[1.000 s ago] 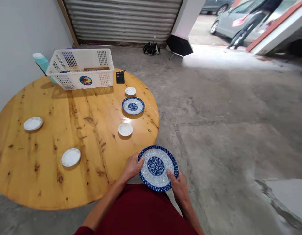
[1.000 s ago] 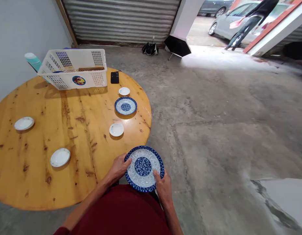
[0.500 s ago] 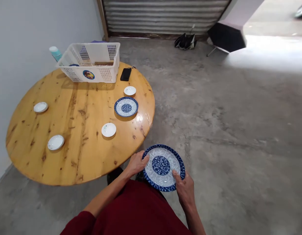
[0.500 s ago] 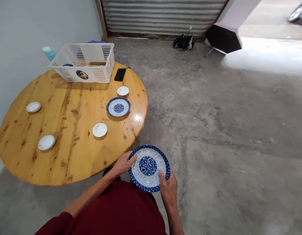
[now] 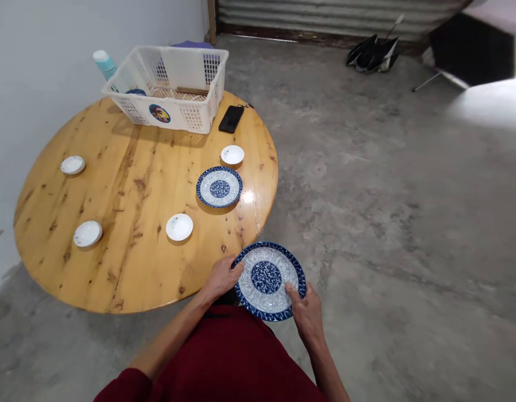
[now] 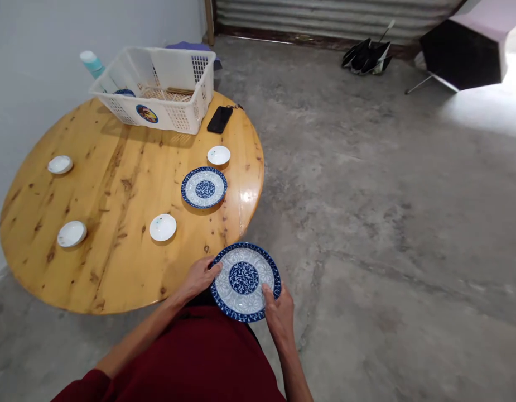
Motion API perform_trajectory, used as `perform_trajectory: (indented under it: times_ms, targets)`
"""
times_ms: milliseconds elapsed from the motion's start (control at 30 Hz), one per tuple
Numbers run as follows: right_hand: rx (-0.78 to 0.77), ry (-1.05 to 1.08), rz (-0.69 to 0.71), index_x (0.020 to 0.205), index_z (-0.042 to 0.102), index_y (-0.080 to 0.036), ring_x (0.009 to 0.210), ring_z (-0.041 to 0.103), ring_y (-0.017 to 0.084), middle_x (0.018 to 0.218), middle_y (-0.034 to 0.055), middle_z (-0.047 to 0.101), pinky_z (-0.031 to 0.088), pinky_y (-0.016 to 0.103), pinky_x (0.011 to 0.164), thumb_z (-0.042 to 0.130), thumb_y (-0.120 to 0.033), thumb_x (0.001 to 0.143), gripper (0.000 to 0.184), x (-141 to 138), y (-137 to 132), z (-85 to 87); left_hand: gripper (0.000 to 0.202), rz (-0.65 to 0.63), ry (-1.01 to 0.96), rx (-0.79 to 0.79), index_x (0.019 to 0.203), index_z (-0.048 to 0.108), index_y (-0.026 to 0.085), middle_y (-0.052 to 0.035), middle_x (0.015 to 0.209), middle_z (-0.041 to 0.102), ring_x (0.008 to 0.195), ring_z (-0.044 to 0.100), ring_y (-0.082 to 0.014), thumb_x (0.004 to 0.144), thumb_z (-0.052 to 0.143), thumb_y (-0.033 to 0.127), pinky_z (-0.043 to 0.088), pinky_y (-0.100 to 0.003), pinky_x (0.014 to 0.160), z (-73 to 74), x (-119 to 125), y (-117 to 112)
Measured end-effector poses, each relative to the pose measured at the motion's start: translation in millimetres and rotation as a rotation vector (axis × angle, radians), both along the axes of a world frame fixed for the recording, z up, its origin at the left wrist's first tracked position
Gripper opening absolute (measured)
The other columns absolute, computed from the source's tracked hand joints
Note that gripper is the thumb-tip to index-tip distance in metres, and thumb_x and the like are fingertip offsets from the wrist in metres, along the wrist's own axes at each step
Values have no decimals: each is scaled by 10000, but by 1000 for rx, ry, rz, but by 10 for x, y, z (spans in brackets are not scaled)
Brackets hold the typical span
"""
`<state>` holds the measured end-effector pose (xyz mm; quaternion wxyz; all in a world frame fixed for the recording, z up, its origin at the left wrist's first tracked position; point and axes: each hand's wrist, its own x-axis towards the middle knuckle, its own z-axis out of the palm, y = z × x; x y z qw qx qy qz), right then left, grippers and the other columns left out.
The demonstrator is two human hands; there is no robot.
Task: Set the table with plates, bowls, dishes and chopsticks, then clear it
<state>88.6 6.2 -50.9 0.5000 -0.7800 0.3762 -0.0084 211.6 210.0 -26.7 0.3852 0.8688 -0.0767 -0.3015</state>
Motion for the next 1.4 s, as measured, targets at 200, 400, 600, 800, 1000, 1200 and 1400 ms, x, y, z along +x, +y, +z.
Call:
perform_trajectory:
  times_ms: [200,400,600,800,1000,1200,1400]
  targets:
    - [-25,4,70,911,648,-162,837,632,253,903,111,719,495,366,764,600,-626,778,486,667,-197,156,311,49,-49,0,852,656,170,-72,876,677,809,606,-216,957,443,372,425,-290,731,66,487,-129]
    - [-44,-22,206,909,652,-159,836,624,243,896,102,713,499,363,783,601,-600,809,455,1408,-222,185,297,185,-80,-102,950,643,167,-83,961,693,868,616,-219,968,420,360,455,-310,799,58,904,-6]
    - [-53,-87,402,972,643,-168,862,617,242,938,98,711,498,353,797,576,-584,828,445,2251,-210,227,231,423,-155,-93,1010,631,175,-58,926,679,830,599,-202,951,457,315,452,-303,791,61,1254,82]
    - [-119,-148,628,920,604,-176,797,571,214,849,79,670,455,314,735,510,-621,842,461,3048,-196,145,210,678,-209,22,1027,654,169,-53,868,659,787,596,-208,943,500,285,461,-326,814,70,1547,54]
    - [-132,-145,922,842,570,-180,766,543,210,815,81,616,447,347,764,413,-585,866,435,3623,-240,-65,240,881,-156,98,1019,672,151,-71,895,681,828,627,-225,962,473,272,479,-349,872,10,1687,-52]
    - [-145,-131,1084,1044,661,-136,873,603,250,971,132,688,480,384,838,427,-530,890,483,3890,-248,-182,273,931,-173,218,1040,690,145,-123,1036,701,1049,641,-285,962,459,268,478,-414,995,-89,1720,-108]
    - [-252,-132,1176,1114,671,-131,956,604,293,1013,155,665,493,431,888,416,-548,927,524,3990,-193,-204,278,911,-108,421,1032,685,146,-153,1061,685,1087,642,-329,961,438,250,500,-451,972,-76,1756,-111]
